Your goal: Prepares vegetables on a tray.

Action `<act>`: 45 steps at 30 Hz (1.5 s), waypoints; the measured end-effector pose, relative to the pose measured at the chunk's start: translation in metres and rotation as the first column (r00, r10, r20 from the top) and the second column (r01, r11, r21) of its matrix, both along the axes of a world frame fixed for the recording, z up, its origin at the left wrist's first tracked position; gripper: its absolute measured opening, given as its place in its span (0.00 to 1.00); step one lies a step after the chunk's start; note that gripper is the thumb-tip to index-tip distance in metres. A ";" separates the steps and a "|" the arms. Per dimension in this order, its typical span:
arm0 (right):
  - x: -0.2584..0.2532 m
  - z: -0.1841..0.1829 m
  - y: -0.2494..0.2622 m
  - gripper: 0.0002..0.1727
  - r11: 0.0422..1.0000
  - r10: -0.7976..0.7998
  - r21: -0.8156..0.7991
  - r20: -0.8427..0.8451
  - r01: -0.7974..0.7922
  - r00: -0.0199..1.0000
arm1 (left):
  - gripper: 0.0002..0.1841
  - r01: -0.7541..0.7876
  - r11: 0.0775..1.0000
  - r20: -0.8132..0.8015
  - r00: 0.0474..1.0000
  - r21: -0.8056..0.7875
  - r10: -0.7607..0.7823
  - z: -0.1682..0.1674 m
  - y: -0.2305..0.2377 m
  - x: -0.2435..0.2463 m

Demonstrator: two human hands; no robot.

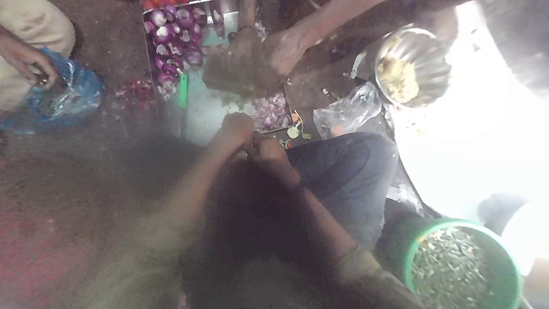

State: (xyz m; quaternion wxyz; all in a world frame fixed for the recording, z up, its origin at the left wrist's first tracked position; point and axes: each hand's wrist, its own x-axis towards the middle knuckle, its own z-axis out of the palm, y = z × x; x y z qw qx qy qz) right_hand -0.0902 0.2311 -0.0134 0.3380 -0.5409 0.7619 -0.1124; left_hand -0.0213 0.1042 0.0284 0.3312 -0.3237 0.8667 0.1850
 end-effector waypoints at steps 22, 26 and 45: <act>-0.001 -0.001 -0.002 0.21 0.999 -0.008 0.039 0.037 0.007 0.999 | 0.11 -0.007 1.000 -0.005 1.000 0.004 0.007 0.002 0.000 0.000; 0.000 -0.001 -0.002 0.21 0.999 -0.015 0.046 0.030 0.014 0.999 | 0.10 -0.029 1.000 -0.009 1.000 -0.006 0.029 0.003 -0.001 0.004; 0.007 0.011 -0.076 0.23 0.969 -0.165 -0.207 -0.122 0.138 0.979 | 0.18 -0.558 0.828 -0.397 0.773 -0.056 0.494 0.027 -0.079 0.079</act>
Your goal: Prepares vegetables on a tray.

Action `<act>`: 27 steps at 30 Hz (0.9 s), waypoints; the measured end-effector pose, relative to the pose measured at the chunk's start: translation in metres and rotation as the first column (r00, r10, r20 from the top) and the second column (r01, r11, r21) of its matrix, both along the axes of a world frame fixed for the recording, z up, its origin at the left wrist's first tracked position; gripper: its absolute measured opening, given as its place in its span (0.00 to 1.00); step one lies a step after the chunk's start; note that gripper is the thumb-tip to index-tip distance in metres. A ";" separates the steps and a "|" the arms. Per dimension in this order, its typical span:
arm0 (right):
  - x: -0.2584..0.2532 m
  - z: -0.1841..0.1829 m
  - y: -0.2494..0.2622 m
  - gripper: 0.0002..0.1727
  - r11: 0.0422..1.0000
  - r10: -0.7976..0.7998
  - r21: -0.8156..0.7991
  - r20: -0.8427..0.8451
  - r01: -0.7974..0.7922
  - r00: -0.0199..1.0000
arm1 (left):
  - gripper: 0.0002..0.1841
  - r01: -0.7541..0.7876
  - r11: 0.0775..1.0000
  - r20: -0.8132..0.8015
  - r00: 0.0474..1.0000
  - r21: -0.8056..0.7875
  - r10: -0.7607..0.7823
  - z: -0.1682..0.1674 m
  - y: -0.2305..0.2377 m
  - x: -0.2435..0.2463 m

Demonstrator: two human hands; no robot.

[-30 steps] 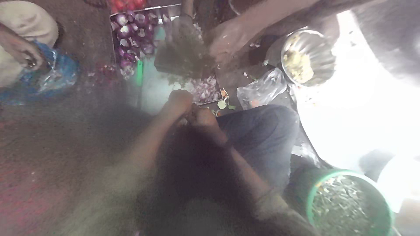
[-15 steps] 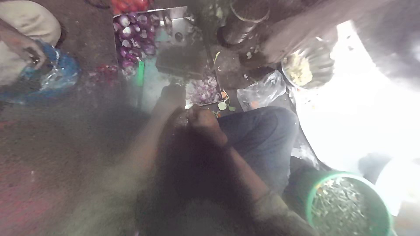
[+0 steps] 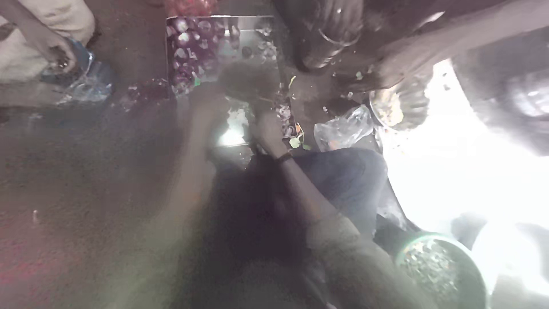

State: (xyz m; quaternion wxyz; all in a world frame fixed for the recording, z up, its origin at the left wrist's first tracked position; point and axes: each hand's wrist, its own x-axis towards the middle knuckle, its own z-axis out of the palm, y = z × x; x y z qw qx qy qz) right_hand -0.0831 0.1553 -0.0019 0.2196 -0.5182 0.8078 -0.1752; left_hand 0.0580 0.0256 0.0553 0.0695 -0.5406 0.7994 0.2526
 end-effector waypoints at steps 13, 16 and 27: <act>0.033 -0.071 -0.069 0.22 0.997 0.008 0.080 -0.273 0.015 0.962 | 0.16 -0.136 0.991 -0.115 0.984 0.005 0.135 0.023 -0.005 0.011; 0.046 -0.076 -0.074 0.15 0.995 0.101 0.015 -0.235 -0.101 0.967 | 0.15 -0.148 0.988 -0.102 0.983 0.037 0.151 0.031 -0.002 0.011; 0.033 -0.068 -0.070 0.12 0.985 -0.042 -0.169 -0.048 0.034 0.998 | 0.17 -0.191 0.981 -0.086 0.978 -0.025 0.188 0.034 -0.004 0.012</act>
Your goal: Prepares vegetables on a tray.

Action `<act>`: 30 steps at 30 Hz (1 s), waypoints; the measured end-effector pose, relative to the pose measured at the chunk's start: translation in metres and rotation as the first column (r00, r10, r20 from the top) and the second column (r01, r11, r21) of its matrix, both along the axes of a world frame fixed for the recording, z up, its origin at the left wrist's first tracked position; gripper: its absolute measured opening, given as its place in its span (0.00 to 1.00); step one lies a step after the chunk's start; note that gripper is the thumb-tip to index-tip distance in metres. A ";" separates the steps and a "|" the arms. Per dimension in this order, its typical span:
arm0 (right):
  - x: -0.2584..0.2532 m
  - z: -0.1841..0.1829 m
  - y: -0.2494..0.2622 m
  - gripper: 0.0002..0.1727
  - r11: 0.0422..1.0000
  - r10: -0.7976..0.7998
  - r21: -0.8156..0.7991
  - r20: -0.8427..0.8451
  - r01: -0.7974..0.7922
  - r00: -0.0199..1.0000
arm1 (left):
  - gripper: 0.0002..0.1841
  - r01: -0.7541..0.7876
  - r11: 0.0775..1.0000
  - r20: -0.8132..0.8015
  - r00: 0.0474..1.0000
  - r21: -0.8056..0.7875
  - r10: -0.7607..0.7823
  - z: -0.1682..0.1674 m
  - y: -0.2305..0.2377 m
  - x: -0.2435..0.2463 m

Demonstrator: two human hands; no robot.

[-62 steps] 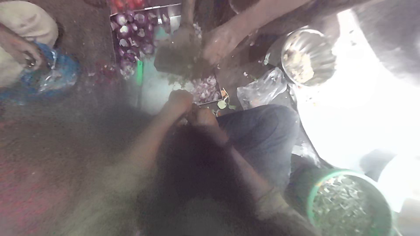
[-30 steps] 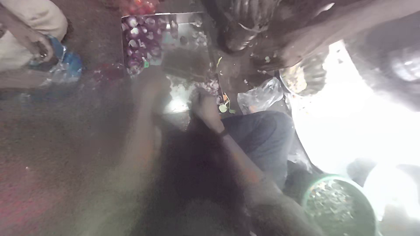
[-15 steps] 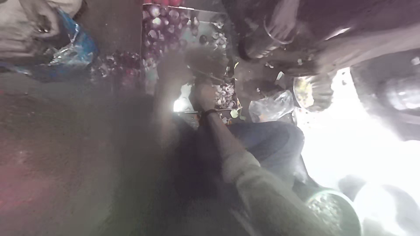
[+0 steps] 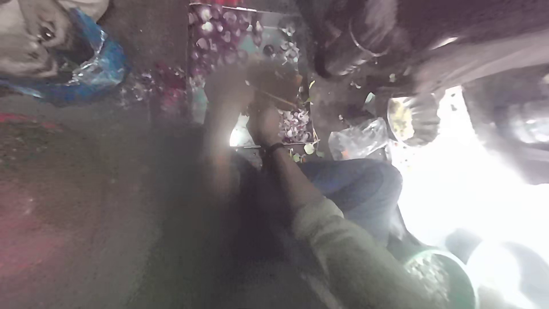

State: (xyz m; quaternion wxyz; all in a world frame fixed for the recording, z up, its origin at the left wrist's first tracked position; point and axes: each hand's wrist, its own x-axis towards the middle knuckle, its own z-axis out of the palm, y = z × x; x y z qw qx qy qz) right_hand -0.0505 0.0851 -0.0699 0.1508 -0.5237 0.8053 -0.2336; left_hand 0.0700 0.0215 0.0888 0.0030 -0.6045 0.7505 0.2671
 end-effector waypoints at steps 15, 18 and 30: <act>0.023 -0.001 -0.028 0.33 0.955 0.294 0.046 -0.006 -0.293 0.956 | 0.19 0.005 1.000 0.011 1.000 0.007 -0.005 -0.005 0.001 -0.006; 0.014 -0.024 -0.025 0.25 0.938 0.346 0.080 -0.170 -0.337 0.923 | 0.18 0.014 1.000 0.015 1.000 0.017 -0.014 -0.003 0.001 -0.006; -0.021 -0.017 0.019 0.21 0.945 0.239 0.274 -0.211 -0.177 0.948 | 0.17 0.098 0.995 -0.121 0.988 0.014 -0.095 0.036 0.059 0.016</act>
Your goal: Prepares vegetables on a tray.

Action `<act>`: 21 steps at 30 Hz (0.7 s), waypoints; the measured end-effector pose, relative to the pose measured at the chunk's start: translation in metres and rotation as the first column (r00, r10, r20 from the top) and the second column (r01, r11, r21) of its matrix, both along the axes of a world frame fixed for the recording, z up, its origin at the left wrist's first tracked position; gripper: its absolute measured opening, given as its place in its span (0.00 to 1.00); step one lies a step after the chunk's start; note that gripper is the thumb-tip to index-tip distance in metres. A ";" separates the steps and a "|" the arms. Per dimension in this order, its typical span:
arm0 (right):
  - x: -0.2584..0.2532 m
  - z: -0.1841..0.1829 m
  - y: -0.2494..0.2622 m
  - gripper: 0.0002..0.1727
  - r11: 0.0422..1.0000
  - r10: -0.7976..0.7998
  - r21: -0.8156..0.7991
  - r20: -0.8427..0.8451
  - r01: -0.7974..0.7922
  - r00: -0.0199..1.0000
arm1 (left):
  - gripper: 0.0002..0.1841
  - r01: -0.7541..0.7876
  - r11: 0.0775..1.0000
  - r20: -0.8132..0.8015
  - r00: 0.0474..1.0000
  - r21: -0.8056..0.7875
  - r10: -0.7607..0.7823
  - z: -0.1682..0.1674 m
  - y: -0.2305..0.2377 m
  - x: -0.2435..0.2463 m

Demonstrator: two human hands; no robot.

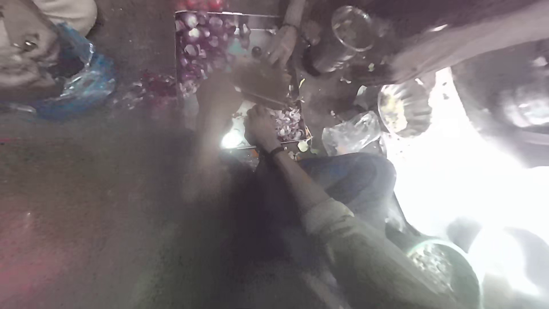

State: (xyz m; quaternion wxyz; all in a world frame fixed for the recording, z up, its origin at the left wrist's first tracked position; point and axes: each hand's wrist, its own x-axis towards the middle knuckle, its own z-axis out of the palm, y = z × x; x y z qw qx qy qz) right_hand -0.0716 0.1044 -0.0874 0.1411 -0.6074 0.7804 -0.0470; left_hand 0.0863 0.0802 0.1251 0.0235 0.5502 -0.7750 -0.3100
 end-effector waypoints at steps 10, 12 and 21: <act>-0.008 0.004 -0.009 0.11 0.995 0.076 -0.074 0.080 -0.070 0.994 | 0.17 -0.025 1.000 0.126 0.992 -0.013 0.027 -0.040 -0.054 -0.024; -0.005 0.011 -0.014 0.13 0.999 0.009 -0.038 0.147 -0.004 0.989 | 0.17 -0.031 0.999 0.123 0.992 -0.014 0.032 -0.040 -0.051 -0.025; 0.027 0.001 -0.014 0.16 0.987 0.152 -0.060 0.118 -0.146 0.981 | 0.18 -0.023 1.000 0.128 0.992 0.010 0.022 -0.041 -0.054 -0.027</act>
